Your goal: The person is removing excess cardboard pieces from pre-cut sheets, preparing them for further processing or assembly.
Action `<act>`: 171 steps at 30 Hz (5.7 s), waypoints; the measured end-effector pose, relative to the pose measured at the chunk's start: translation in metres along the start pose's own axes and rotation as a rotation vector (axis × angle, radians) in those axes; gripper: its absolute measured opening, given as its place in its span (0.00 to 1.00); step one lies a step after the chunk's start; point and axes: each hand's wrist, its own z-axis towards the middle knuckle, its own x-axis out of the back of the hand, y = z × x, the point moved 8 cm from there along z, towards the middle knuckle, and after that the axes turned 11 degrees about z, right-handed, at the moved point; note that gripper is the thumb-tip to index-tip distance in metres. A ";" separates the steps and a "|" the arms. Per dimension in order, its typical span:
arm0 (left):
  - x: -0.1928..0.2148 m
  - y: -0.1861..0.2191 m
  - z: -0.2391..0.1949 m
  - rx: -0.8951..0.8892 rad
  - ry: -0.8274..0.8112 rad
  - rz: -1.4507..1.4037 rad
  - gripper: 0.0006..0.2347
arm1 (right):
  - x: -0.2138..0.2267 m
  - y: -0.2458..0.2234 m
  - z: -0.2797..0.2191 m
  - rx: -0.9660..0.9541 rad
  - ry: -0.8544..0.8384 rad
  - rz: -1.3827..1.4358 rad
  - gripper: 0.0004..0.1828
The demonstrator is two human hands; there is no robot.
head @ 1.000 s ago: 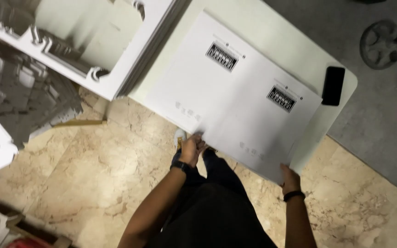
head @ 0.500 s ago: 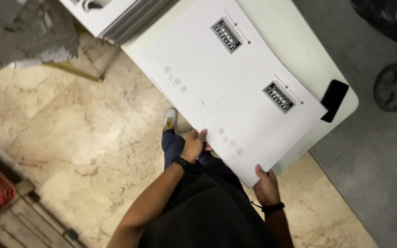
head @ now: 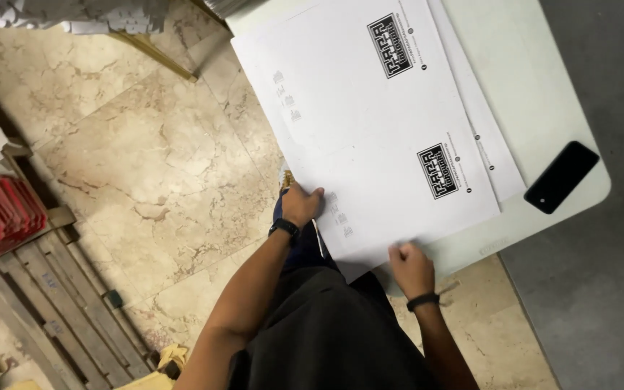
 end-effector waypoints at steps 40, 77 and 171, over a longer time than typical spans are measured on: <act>0.018 0.019 -0.023 -0.020 -0.260 0.075 0.30 | -0.006 -0.237 0.020 0.064 0.010 -0.111 0.74; 0.035 0.005 -0.017 -0.027 -0.168 0.396 0.34 | 0.028 -0.139 -0.036 0.714 0.741 0.513 0.30; -0.153 0.289 -0.141 -0.813 -0.231 1.075 0.61 | 0.022 0.047 0.054 -0.335 0.577 1.114 0.19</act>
